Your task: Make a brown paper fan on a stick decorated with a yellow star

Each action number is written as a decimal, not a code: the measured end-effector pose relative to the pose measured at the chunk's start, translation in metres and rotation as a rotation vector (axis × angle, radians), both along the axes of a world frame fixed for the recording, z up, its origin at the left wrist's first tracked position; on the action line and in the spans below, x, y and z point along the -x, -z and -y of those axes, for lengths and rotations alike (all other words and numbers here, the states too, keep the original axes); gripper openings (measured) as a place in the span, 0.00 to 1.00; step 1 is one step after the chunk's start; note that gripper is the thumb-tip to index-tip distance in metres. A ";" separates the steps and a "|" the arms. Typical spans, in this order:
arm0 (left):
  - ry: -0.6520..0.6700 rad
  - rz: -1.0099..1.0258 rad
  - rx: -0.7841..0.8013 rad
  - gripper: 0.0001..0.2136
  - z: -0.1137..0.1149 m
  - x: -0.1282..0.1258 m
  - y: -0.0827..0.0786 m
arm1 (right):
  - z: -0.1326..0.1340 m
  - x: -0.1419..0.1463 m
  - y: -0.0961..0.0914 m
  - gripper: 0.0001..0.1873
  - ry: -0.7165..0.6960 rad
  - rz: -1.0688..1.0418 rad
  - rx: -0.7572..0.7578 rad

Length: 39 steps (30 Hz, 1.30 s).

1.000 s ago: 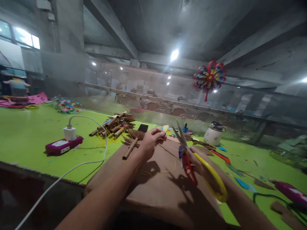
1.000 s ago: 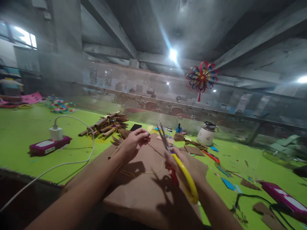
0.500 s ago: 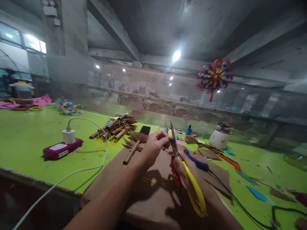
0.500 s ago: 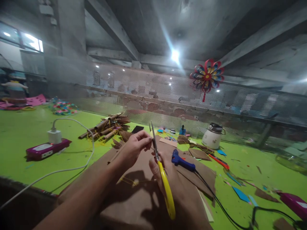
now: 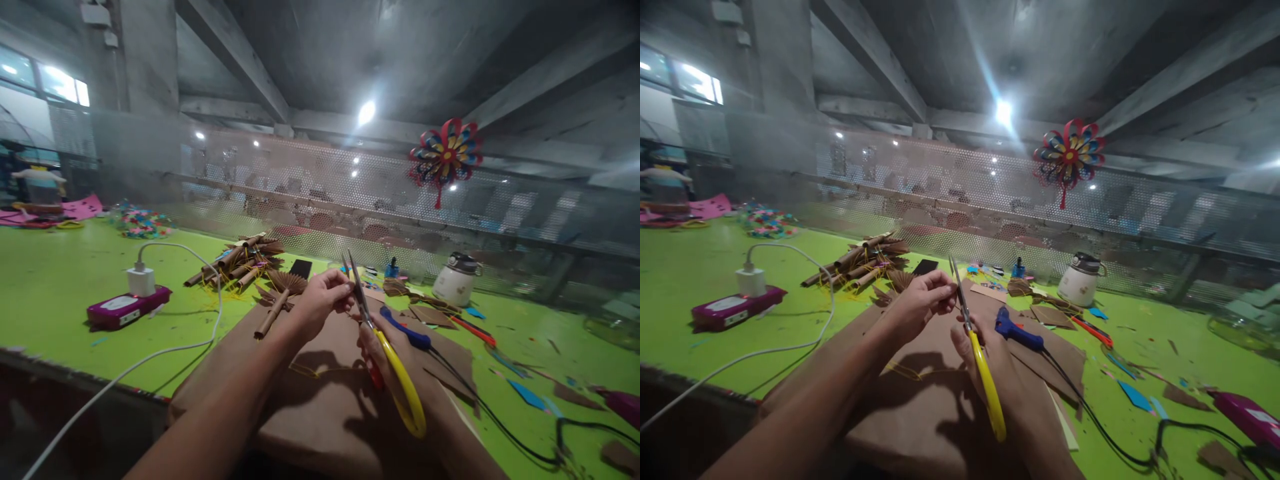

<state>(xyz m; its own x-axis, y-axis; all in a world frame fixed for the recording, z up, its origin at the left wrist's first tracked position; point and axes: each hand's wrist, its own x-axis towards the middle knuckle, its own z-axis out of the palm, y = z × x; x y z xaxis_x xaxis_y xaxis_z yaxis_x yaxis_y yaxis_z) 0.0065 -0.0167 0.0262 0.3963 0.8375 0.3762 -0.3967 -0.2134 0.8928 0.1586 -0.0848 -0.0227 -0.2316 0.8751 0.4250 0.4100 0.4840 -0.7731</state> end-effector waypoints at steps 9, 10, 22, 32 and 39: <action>0.031 -0.009 -0.009 0.09 0.001 0.002 -0.001 | 0.009 0.002 -0.004 0.14 0.051 -0.097 0.071; 0.041 -0.011 -0.005 0.09 0.001 0.002 -0.001 | 0.010 0.002 -0.005 0.15 0.057 -0.105 0.077; 0.104 -0.032 0.007 0.09 -0.005 0.006 0.001 | 0.014 0.015 -0.015 0.27 0.123 -0.138 0.123; 0.137 -0.028 0.019 0.09 -0.008 0.008 0.001 | 0.018 0.014 -0.020 0.29 0.141 -0.111 0.134; 0.152 -0.060 0.014 0.09 -0.010 0.012 0.000 | 0.017 0.013 -0.017 0.30 0.143 -0.092 0.153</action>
<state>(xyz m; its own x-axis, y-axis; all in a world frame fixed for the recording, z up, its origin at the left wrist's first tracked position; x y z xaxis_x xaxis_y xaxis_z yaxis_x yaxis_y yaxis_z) -0.0055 -0.0070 0.0267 0.5399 0.7714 0.3368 -0.3695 -0.1423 0.9183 0.1455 -0.1017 -0.0062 -0.0674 0.9520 0.2986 0.3902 0.3006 -0.8703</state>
